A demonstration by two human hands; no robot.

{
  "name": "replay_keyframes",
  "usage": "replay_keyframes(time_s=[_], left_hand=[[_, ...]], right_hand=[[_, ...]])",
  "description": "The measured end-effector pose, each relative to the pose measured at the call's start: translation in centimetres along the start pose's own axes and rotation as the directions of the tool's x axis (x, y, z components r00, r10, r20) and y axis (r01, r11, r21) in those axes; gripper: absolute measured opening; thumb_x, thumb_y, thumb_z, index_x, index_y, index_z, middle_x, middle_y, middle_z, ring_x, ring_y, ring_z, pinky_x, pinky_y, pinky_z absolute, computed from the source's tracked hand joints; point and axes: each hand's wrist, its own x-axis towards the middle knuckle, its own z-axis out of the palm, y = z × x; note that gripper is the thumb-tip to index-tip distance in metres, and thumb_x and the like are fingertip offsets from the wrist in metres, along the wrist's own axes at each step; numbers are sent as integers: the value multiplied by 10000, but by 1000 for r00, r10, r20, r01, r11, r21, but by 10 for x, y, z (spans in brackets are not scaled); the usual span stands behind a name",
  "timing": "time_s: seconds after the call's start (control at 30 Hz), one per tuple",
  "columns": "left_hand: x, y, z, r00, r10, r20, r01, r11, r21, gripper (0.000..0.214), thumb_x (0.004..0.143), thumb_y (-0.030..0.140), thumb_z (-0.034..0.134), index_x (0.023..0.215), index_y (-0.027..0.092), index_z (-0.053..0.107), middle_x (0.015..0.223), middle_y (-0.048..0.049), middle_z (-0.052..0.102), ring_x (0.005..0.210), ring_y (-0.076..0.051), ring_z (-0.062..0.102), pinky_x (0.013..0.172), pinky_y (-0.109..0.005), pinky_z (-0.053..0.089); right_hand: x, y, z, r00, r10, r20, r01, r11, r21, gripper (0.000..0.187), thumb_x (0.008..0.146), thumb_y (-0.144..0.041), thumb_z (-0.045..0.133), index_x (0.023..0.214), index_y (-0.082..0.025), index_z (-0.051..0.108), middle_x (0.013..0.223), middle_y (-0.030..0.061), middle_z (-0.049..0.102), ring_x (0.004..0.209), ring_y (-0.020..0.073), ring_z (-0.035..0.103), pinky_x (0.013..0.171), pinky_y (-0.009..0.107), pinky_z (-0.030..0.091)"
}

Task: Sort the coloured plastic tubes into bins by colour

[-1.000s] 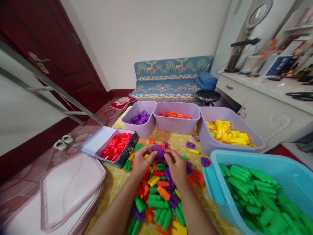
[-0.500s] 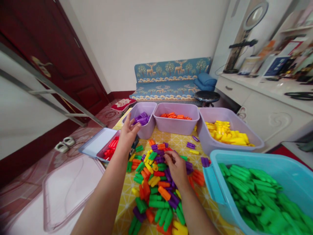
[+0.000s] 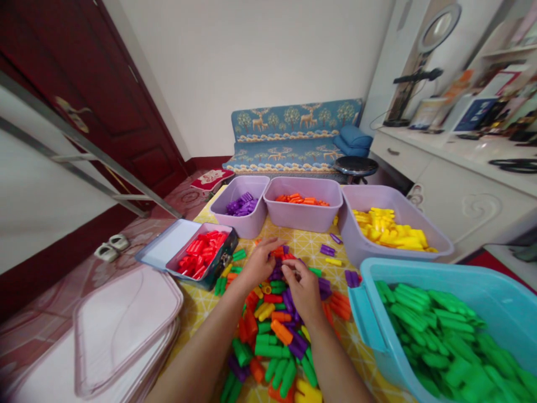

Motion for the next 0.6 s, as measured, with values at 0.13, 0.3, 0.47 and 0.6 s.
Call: replay_keyframes(time_s=[0.13, 0.3, 0.47, 0.6], left_hand=[[3, -3, 9, 993, -40, 111, 37, 999, 34, 515, 689, -15, 458, 1072, 224, 708, 1102, -68, 687, 1027, -193, 619, 948, -327, 468], [-5, -5, 8, 994, -112, 15, 110, 989, 102, 420, 732, 24, 496, 1007, 238, 730, 971, -63, 710, 889, -185, 642, 837, -304, 497], [-14, -6, 5, 991, -131, -35, 133, 989, 66, 394, 760, 49, 490, 1008, 245, 724, 969, -49, 709, 886, -185, 643, 825, -312, 493], [-17, -3, 6, 990, -79, -119, 63, 989, -132, 379, 700, -1, 479, 909, 194, 727, 937, -43, 703, 898, -172, 633, 857, -302, 483]], right_hand=[[-1, -1, 0, 1000, -16, 10, 16, 1000, -3, 307, 847, -454, 551, 977, -190, 639, 933, 59, 681, 796, 199, 648, 719, 322, 533], [-1, -2, 0, 1000, 3, -16, -3, 1000, 12, 315, 845, -455, 552, 972, -181, 641, 867, 52, 678, 697, 174, 634, 677, 309, 526], [-2, 0, 0, 995, -3, -97, 6, 999, 35, 320, 844, -444, 554, 1012, -177, 610, 867, 54, 675, 679, 165, 636, 666, 300, 523], [-1, 2, -2, 978, -31, -205, 30, 1000, -8, 366, 838, -425, 564, 1112, -183, 567, 1097, 99, 641, 784, 176, 654, 741, 328, 532]])
